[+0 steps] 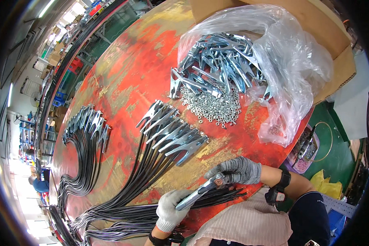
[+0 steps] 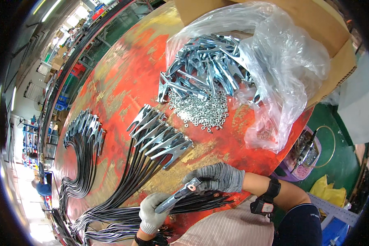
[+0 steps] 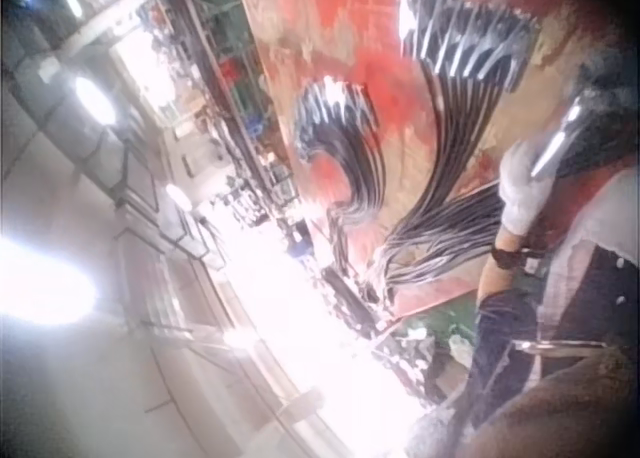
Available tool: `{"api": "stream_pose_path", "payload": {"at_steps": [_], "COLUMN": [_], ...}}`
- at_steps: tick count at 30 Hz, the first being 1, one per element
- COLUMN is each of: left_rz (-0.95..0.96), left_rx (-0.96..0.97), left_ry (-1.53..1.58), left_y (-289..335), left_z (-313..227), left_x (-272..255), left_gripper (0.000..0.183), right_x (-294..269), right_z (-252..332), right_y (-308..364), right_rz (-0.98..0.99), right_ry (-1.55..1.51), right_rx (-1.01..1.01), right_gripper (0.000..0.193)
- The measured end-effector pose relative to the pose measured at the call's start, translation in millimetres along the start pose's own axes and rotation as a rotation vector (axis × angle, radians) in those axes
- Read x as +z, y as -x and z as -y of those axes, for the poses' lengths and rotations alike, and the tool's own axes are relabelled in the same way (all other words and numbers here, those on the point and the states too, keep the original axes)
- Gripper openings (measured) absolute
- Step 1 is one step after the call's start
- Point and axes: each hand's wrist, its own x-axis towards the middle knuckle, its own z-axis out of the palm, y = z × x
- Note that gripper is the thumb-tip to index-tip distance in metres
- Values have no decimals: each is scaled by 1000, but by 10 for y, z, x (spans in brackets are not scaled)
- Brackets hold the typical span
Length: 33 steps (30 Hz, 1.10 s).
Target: Manually assemble metal clamps onto the ends of black cables and secure them using a pneumatic screwdriver.
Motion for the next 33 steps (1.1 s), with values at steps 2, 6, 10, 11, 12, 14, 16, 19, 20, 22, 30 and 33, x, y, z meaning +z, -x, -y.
{"api": "stream_pose_path", "payload": {"at_steps": [2, 6, 10, 11, 12, 14, 16, 19, 20, 22, 30, 33], "left_rz": [8, 40, -7, 6, 18, 25, 28, 98, 116, 130, -77, -92], "left_rx": [-13, -15, 33, 21, 5, 39, 71, 71, 70, 71, 292, 383], "left_ry": [9, -41, -109, -103, -98, -115, -126, -109, -121, -130, -478, -614], "left_y": [-5, -32, -9, -5, 2, -9, -16, -49, -78, -84, -563, -641], "left_z": [-34, -52, -10, -16, -18, -17, -14, -36, -87, -72, -7, 4], "left_x": [8, -2, 45, 45, 45, 52, 52, -14, -43, -74, 216, 454], "left_gripper": [24, 22, 19, 20, 22, 23, 25, 26, 26, 26, 52, 50], "right_x": [15, 40, 99, 107, 116, 127, 121, 124, 118, 109, -82, -184], "right_z": [-113, -175, -139, -193, -236, -286, -171, -147, -149, -138, -437, -776], "right_y": [-19, -5, -2, -4, -13, -34, -18, -11, -8, -19, -277, -194], "right_rz": [-6, -15, -104, -134, -135, -186, -165, -160, -176, -184, -402, -472], "right_ry": [-20, -225, -277, -266, -266, -141, -174, -224, -242, -230, 152, 690], "right_rx": [-25, -80, 44, 32, 32, -48, -16, -1, -19, -1, 90, -120], "right_gripper": [39, 39, 38, 38, 38, 39, 39, 38, 37, 36, 31, 31]}}
